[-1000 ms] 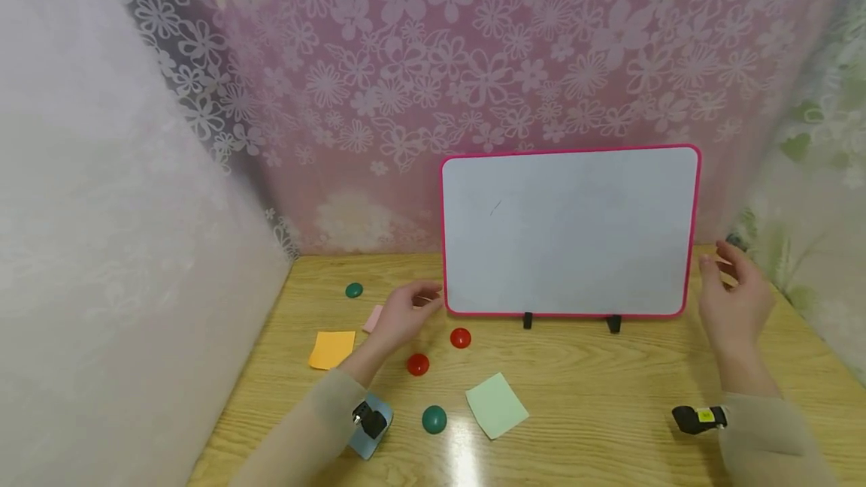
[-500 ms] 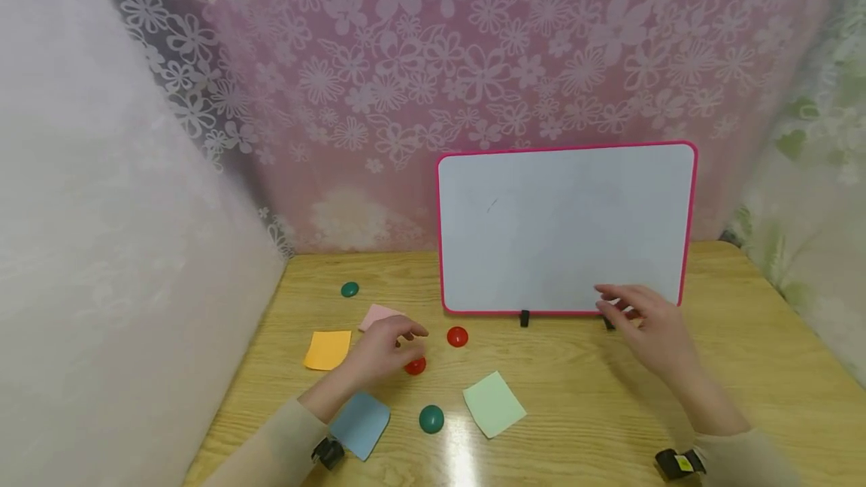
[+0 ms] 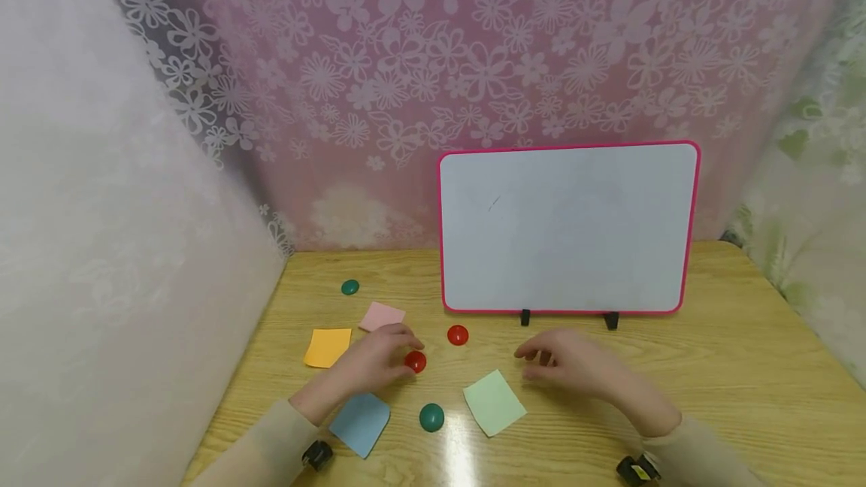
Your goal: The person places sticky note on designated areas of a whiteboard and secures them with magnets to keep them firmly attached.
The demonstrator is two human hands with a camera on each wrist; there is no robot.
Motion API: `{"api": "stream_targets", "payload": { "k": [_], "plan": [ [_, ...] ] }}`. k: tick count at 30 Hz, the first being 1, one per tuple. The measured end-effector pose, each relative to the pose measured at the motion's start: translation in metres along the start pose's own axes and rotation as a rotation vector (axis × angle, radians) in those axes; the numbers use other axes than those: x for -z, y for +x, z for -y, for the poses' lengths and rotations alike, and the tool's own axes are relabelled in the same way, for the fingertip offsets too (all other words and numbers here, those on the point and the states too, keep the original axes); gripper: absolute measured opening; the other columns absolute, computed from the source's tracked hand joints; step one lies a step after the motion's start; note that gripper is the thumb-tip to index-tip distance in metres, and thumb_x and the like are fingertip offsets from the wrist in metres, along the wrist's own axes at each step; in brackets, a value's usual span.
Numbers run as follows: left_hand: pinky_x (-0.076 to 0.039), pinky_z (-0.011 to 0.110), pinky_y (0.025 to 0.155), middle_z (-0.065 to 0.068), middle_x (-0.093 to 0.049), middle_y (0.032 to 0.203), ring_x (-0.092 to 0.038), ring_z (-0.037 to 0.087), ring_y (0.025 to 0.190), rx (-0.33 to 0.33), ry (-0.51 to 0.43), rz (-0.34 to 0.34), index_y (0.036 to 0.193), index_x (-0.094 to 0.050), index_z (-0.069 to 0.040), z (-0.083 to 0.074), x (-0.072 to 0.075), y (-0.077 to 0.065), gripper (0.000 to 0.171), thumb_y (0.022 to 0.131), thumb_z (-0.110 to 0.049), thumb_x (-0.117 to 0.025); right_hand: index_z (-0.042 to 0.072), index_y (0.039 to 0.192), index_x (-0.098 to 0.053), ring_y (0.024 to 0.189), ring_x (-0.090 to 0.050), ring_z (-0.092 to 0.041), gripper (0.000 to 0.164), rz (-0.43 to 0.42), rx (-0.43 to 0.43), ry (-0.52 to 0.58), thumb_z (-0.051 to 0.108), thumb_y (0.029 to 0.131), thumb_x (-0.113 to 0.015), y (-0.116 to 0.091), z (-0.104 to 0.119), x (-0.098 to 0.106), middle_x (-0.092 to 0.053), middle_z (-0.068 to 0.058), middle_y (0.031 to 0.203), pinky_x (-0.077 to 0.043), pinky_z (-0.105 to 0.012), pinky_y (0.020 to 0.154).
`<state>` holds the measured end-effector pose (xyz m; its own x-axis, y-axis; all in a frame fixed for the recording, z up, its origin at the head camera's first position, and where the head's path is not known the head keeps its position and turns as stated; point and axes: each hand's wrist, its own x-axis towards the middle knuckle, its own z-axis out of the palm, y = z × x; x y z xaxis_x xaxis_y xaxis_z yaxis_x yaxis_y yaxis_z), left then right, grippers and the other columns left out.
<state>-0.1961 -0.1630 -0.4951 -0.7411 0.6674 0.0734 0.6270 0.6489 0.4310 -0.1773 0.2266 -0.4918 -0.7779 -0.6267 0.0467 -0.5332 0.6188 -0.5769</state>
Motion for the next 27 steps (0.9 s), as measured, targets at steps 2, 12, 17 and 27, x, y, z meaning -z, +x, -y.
{"api": "stream_targets", "payload": {
  "k": [2,12,17,27],
  "plan": [
    [-0.057,0.034,0.096,0.0,-0.069,0.118,-0.063,0.016,0.108,0.011,0.009,0.013,0.124,-0.078,-0.01,0.0,0.0,-0.001,0.037,0.09,-0.019,-0.09,0.011,0.122,-0.079,0.088,-0.063,-0.003,0.032,0.017,0.001,-0.01,0.029,0.096,-0.083,0.006,0.008,-0.005,-0.076,0.008,0.108,-0.056,-0.029,0.075],
    [-0.058,0.031,0.093,0.0,-0.068,0.117,-0.062,0.012,0.104,0.028,0.02,0.028,0.123,-0.078,-0.011,0.003,-0.004,-0.001,0.038,0.089,-0.022,-0.091,0.011,0.125,-0.078,0.088,-0.061,-0.007,0.039,0.042,-0.03,-0.015,0.029,0.092,-0.087,0.021,0.026,-0.018,-0.07,0.007,0.106,-0.055,-0.031,0.077],
    [-0.058,0.031,0.091,0.0,-0.069,0.116,-0.062,0.012,0.102,0.039,0.021,0.04,0.122,-0.078,-0.012,0.002,-0.004,0.0,0.038,0.089,-0.023,-0.091,0.01,0.125,-0.078,0.088,-0.062,-0.008,0.04,0.032,-0.03,-0.021,0.029,0.091,-0.088,0.022,0.024,-0.021,-0.07,0.006,0.105,-0.056,-0.031,0.077],
    [-0.058,0.03,0.09,-0.001,-0.068,0.117,-0.063,0.014,0.102,0.048,0.015,0.046,0.122,-0.078,-0.013,0.004,-0.007,0.001,0.037,0.089,-0.023,-0.091,0.011,0.122,-0.079,0.086,-0.06,-0.008,0.04,0.025,-0.028,-0.033,0.029,0.088,-0.09,0.024,0.025,-0.027,-0.068,0.007,0.101,-0.055,-0.03,0.075]
  ]
}}
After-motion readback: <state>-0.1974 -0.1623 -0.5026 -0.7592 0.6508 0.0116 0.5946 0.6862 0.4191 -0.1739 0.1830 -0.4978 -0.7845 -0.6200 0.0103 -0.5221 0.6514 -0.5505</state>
